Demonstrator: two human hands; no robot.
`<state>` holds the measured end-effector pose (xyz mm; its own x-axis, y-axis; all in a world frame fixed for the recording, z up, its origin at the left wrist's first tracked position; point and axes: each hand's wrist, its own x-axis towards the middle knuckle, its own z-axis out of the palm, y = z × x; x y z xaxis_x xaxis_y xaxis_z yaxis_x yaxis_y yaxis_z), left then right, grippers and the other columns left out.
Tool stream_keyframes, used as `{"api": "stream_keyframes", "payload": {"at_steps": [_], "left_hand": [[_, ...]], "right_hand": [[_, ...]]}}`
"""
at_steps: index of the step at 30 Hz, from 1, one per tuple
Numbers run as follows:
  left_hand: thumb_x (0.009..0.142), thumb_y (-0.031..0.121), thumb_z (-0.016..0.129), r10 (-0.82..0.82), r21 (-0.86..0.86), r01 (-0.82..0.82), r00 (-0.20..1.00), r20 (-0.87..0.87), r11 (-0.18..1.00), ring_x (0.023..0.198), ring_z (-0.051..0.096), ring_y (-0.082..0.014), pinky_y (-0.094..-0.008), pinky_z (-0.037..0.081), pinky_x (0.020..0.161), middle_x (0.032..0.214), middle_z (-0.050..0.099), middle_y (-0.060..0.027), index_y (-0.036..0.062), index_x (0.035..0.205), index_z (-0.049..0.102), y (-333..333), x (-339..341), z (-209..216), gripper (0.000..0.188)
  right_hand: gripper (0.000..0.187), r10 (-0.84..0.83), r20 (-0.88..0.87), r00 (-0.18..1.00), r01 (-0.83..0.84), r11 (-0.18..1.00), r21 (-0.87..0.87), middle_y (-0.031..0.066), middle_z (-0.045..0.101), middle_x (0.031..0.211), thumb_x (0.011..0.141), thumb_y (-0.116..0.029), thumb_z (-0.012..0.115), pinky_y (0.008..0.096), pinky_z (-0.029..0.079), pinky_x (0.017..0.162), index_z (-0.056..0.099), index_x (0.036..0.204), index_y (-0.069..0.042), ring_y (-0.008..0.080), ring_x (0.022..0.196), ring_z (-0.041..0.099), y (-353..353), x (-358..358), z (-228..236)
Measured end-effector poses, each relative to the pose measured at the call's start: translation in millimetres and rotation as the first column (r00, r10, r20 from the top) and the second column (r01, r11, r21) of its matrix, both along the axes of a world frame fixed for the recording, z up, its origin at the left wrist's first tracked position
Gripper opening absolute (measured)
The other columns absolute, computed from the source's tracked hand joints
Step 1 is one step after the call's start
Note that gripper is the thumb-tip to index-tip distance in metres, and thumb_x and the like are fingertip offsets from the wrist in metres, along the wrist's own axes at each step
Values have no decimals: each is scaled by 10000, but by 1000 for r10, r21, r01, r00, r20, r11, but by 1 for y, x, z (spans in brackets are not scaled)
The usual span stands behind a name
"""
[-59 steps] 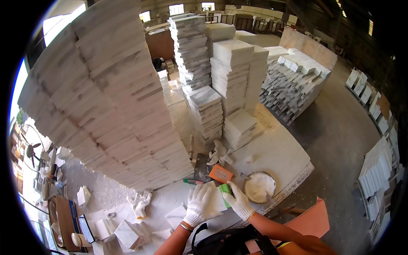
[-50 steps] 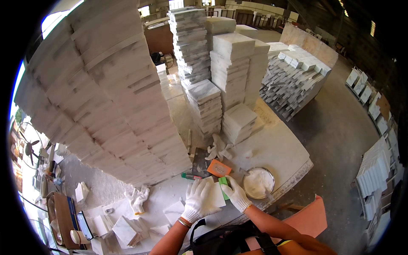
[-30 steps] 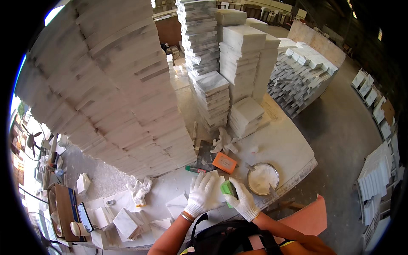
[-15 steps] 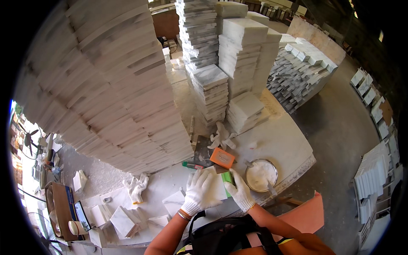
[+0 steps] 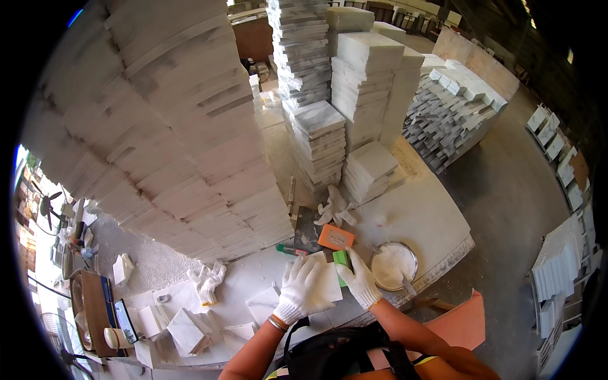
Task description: The person applies a white paste to the edges of small white square tiles using a metal spatula, then uses a green sponge to wipe the edges. The person repeats this process for multiple tiles, stacking them on the table.
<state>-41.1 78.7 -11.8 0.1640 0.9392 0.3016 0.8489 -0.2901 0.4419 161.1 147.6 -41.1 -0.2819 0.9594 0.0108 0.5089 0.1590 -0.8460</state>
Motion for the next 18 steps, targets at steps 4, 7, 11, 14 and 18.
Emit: {"api": "stream_keyframes", "payload": {"at_steps": [4, 7, 11, 14, 18], "left_hand": [[450, 481, 908, 7, -8, -7, 1000, 25, 1000, 1341, 436, -416, -575, 339, 1083, 1424, 500, -158, 73, 1388, 485, 1, 2, -1, 1107], [447, 482, 909, -6, -23, 7, 999, 36, 1000, 1346, 433, -416, -579, 338, 1083, 1434, 494, -156, 74, 1395, 482, 6, 5, 5, 1117], [441, 468, 911, 13, -1, -13, 1000, 22, 1000, 1339, 438, -414, -577, 340, 1083, 1428, 499, -153, 75, 1383, 490, -1, 6, -1, 1105], [437, 463, 914, 19, -4, -19, 1000, 17, 1000, 1338, 437, -410, -579, 337, 1084, 1427, 499, -149, 78, 1380, 490, 1, 2, 2, 1103], [436, 475, 913, 10, -40, -9, 1000, 26, 999, 1345, 432, -409, -586, 331, 1087, 1425, 500, -148, 77, 1394, 478, 5, 4, 0, 1124]], "right_hand": [[706, 115, -1, 993, -114, 986, 123, 226, 580, 1323, 926, -433, 654, 409, 441, 1049, 442, 1458, -20, 365, 1217, 577, -35, 5, 37], [690, 104, 22, 994, -106, 978, 178, 220, 590, 1300, 918, -405, 664, 423, 456, 1019, 440, 1455, -33, 363, 1199, 582, -23, 3, 30], [668, 45, 11, 999, -46, 996, 70, 238, 579, 1305, 929, -392, 646, 429, 452, 1020, 435, 1447, -28, 384, 1205, 570, 9, -3, 14], [673, 89, -10, 996, -86, 986, 146, 209, 599, 1292, 910, -392, 661, 440, 476, 985, 449, 1460, -66, 377, 1177, 586, -4, -2, 19], [665, 114, 36, 993, -118, 982, 147, 208, 596, 1304, 899, -375, 679, 435, 474, 994, 467, 1447, -64, 374, 1190, 583, -24, 3, 39]]}}
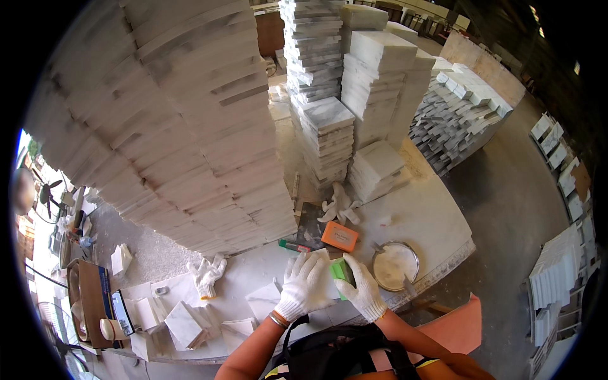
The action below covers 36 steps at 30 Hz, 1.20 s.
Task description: The person applies a white paste to the edges of small white square tiles using a metal spatula, then uses a green sponge to wipe the edges. The person repeats this process for multiple tiles, stacking them on the table.
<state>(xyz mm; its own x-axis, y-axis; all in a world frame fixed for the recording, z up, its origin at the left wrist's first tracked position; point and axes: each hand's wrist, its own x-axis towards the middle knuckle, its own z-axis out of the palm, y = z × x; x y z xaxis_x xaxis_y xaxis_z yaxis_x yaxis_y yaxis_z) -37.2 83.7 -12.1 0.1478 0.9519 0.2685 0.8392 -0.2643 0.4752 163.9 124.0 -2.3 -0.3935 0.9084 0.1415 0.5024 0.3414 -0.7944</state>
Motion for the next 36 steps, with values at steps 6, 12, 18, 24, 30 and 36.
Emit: {"api": "stream_keyframes", "payload": {"at_steps": [6, 12, 18, 24, 30, 36], "left_hand": [[472, 506, 900, 21, 45, -20, 999, -28, 999, 1347, 438, -406, -572, 360, 1079, 1423, 504, -171, 67, 1379, 502, -8, -2, -7, 1083], [458, 501, 907, 14, 17, -14, 1000, 14, 1000, 1367, 415, -419, -591, 314, 1102, 1454, 477, -166, 74, 1413, 462, -2, 0, -3, 1136], [471, 490, 906, 21, 37, -20, 999, -27, 999, 1354, 428, -429, -590, 323, 1099, 1430, 497, -174, 51, 1404, 463, -7, -2, 0, 1123], [461, 487, 913, 13, 53, -13, 1000, 3, 998, 1373, 407, -428, -589, 311, 1110, 1438, 490, -170, 50, 1417, 453, -4, -1, -8, 1147], [460, 475, 915, 5, 40, -4, 1000, -12, 999, 1368, 408, -433, -588, 318, 1104, 1435, 488, -180, 52, 1410, 457, -7, -1, -1, 1136], [453, 477, 916, -9, 58, 8, 1000, 5, 998, 1376, 394, -436, -598, 310, 1102, 1445, 480, -163, 60, 1405, 460, -4, -2, -11, 1135]], "right_hand": [[694, -45, -93, 995, 33, 991, -126, 229, 572, 1345, 913, -418, 653, 431, 438, 1041, 443, 1453, -35, 380, 1234, 559, 39, -8, -33], [660, 69, -24, 997, -65, 988, 139, 190, 621, 1212, 887, -371, 694, 419, 492, 953, 490, 1431, -57, 345, 1105, 613, 1, -5, 2], [658, -42, 6, 999, 43, 994, -102, 205, 592, 1289, 905, -361, 690, 398, 466, 1006, 473, 1437, -41, 343, 1172, 596, 49, -15, -21], [684, 20, 12, 1000, -21, 992, 123, 195, 616, 1220, 884, -369, 705, 434, 498, 931, 466, 1444, -57, 354, 1102, 609, 4, -8, -1], [671, -60, -10, 998, 60, 998, -10, 214, 592, 1296, 910, -393, 662, 423, 479, 985, 457, 1442, -39, 363, 1181, 589, 41, -7, -35], [686, -26, 3, 1000, 26, 999, 23, 215, 578, 1332, 923, -414, 642, 430, 479, 989, 436, 1461, -43, 371, 1201, 580, 7, -4, -13]]}}
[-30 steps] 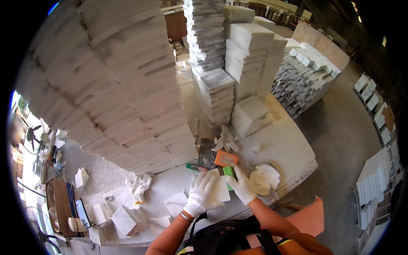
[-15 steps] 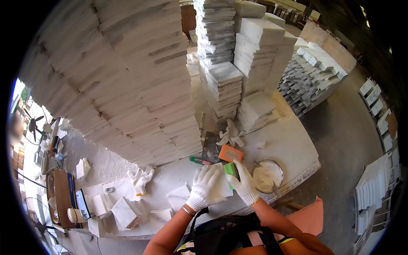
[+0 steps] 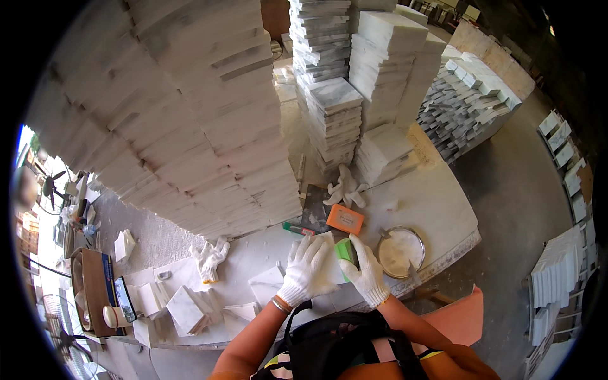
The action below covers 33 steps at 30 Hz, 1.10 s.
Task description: The person applies a white paste to the edges of small white square tiles using a metal spatula, then uses a green sponge to wipe the edges. The person repeats this process for multiple tiles, stacking them on the table.
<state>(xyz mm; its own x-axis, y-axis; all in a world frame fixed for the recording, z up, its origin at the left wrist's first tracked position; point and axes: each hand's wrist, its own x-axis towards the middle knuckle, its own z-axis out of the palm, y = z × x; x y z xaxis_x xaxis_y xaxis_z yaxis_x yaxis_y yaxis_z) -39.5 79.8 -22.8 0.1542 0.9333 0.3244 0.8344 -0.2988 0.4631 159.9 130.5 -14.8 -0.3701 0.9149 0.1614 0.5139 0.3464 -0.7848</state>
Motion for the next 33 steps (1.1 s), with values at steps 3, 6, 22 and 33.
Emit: {"api": "stream_keyframes", "payload": {"at_steps": [3, 6, 22, 33], "left_hand": [[455, 480, 915, 12, -34, -11, 1000, 25, 999, 1377, 395, -435, -608, 308, 1102, 1448, 476, -167, 62, 1408, 459, 1, 1, -7, 1136], [462, 492, 912, 12, -45, -12, 1000, -4, 999, 1377, 393, -438, -611, 306, 1105, 1451, 473, -165, 61, 1416, 452, -2, 0, 4, 1143], [467, 491, 909, 3, 1, -3, 1000, 0, 1000, 1363, 412, -437, -600, 318, 1107, 1443, 480, -183, 51, 1411, 459, -3, -2, 4, 1135], [452, 476, 909, 19, -43, -19, 1000, 3, 999, 1364, 407, -435, -596, 317, 1103, 1431, 481, -183, 49, 1404, 458, -3, 1, 4, 1136]], "right_hand": [[693, 16, -13, 1000, -16, 999, -34, 224, 575, 1332, 926, -429, 632, 436, 473, 994, 427, 1467, -47, 376, 1201, 579, 5, 3, -1], [697, -25, -37, 999, 23, 998, -56, 236, 575, 1324, 933, -447, 616, 441, 465, 1003, 423, 1471, -48, 384, 1200, 579, 24, 1, -24], [681, -33, -93, 995, 22, 993, -115, 249, 567, 1344, 936, -386, 628, 409, 450, 1028, 416, 1469, -18, 379, 1226, 571, 11, 4, -18], [671, -31, -63, 998, 25, 994, -103, 232, 576, 1341, 934, -389, 627, 421, 460, 1015, 429, 1465, -32, 372, 1214, 579, 14, 4, -21]]}}
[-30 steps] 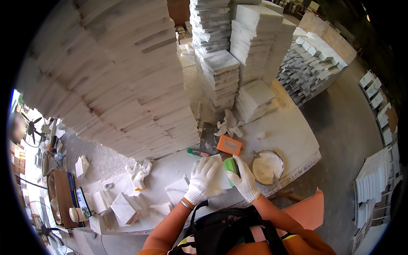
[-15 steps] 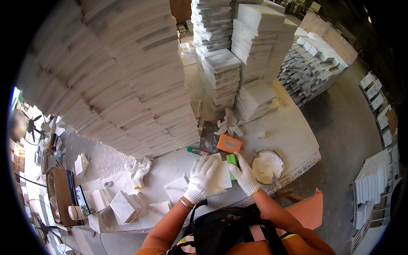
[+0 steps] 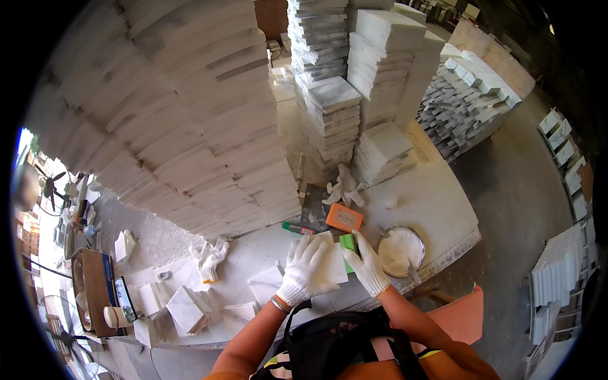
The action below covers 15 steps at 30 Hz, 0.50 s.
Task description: The person applies a white paste to the edges of small white square tiles using a metal spatula, then uses a green sponge to wipe the edges. The person repeats this process for multiple tiles, stacking them on the table.
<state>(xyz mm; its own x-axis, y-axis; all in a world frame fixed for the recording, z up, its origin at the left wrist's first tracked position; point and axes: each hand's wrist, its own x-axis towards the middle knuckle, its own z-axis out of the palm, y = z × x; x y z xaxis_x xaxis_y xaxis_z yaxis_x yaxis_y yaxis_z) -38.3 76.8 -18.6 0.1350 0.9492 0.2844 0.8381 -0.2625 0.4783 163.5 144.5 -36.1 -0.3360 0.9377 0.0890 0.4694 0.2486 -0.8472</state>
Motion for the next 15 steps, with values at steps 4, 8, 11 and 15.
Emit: {"api": "stream_keyframes", "payload": {"at_steps": [4, 8, 11, 15], "left_hand": [[458, 487, 910, -3, 19, 3, 1000, -11, 1000, 1366, 404, -436, -596, 306, 1109, 1437, 478, -177, 58, 1417, 450, 2, 0, -3, 1146], [458, 484, 907, -17, 19, 17, 1000, 25, 1000, 1372, 398, -433, -593, 298, 1117, 1440, 476, -177, 60, 1424, 445, 3, -1, -4, 1153], [457, 475, 908, -13, 1, 13, 1000, -5, 1000, 1370, 400, -433, -590, 300, 1117, 1438, 477, -175, 56, 1423, 443, 2, 0, 1, 1151], [459, 473, 912, -4, 29, 5, 1000, -12, 1000, 1366, 405, -435, -593, 300, 1117, 1441, 476, -172, 56, 1423, 443, 5, 1, -1, 1150]], "right_hand": [[669, 13, 24, 1000, -14, 999, 53, 231, 571, 1349, 934, -389, 626, 413, 460, 1017, 428, 1464, -33, 370, 1210, 581, -15, 0, 16], [661, -5, -31, 1000, 6, 1000, 16, 226, 579, 1338, 927, -381, 639, 414, 471, 1002, 442, 1458, -40, 368, 1202, 585, -5, 0, 4], [659, 16, -29, 999, -16, 1000, 20, 224, 567, 1356, 936, -367, 640, 401, 451, 1027, 437, 1459, -21, 343, 1232, 568, -1, 0, 2], [672, 58, -20, 998, -59, 998, -24, 227, 543, 1395, 959, -362, 629, 371, 406, 1086, 414, 1463, 26, 306, 1281, 545, -18, 2, 27]]}}
